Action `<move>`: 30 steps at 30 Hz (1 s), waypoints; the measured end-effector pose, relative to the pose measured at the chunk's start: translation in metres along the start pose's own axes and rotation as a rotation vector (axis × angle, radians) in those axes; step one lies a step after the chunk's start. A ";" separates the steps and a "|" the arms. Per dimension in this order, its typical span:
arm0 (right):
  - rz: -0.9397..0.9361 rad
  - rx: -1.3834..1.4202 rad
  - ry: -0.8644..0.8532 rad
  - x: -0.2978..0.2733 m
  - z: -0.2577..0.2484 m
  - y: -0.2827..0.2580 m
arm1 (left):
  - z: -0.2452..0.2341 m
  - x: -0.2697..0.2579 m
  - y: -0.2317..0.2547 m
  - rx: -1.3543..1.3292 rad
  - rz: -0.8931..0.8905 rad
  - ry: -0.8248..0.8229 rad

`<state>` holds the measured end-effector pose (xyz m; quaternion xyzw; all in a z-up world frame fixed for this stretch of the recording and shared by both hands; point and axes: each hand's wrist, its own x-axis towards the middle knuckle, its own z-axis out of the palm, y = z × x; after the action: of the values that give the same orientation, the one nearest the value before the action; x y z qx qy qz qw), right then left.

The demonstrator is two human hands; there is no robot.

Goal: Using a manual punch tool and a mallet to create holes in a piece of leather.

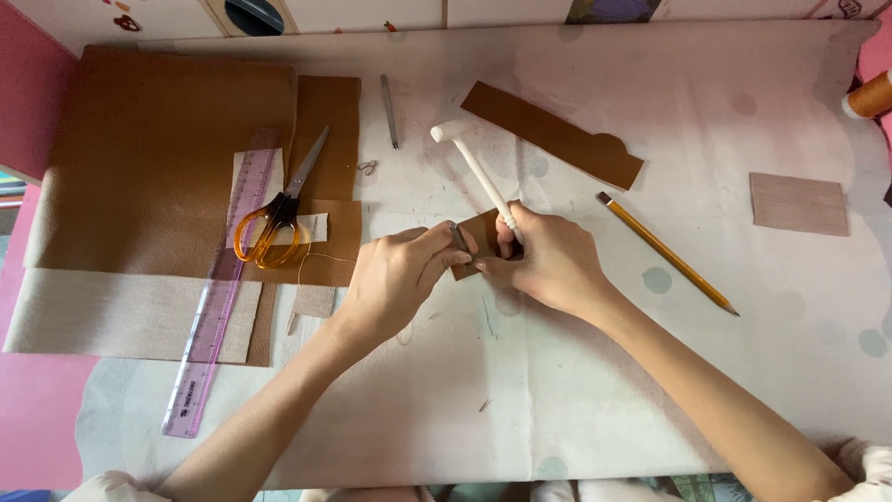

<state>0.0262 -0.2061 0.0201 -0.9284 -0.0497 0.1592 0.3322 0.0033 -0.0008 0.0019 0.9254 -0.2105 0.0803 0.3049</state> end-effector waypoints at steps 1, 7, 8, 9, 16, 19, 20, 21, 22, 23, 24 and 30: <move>-0.007 -0.008 0.001 -0.001 -0.001 -0.001 | 0.000 0.000 0.000 0.003 0.001 -0.001; -0.009 -0.001 0.007 -0.001 -0.002 -0.003 | 0.000 -0.001 0.001 -0.003 0.009 0.001; -0.008 -0.001 -0.002 -0.001 -0.002 -0.003 | 0.001 -0.001 0.000 0.003 0.009 0.001; -0.007 0.000 -0.002 -0.001 -0.002 -0.003 | 0.001 -0.001 0.000 0.003 0.009 0.001; 0.011 -0.004 -0.011 -0.001 -0.001 -0.001 | 0.001 0.000 -0.001 0.010 0.005 0.006; 0.010 -0.007 -0.019 0.000 -0.001 0.000 | 0.001 0.000 0.001 0.022 0.016 0.013; 0.004 0.001 -0.020 0.000 0.000 0.001 | 0.000 0.000 0.002 0.029 0.029 0.020; 0.004 0.001 -0.020 0.000 -0.001 0.000 | 0.001 -0.001 0.001 0.029 0.029 0.020; -0.002 -0.002 -0.019 0.000 -0.001 0.000 | 0.003 -0.001 0.001 0.034 0.034 0.031; -0.008 -0.005 -0.018 0.000 -0.001 0.000 | 0.004 -0.002 -0.001 0.039 0.040 0.042; -0.007 -0.005 -0.018 0.000 -0.002 -0.001 | 0.004 -0.002 -0.001 0.039 0.041 0.042; -0.082 0.087 -0.035 0.004 -0.011 0.019 | 0.002 -0.003 0.004 0.075 0.067 0.070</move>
<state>0.0334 -0.2266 0.0155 -0.9073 -0.0867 0.1638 0.3776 -0.0009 -0.0044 0.0019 0.9252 -0.2273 0.1307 0.2743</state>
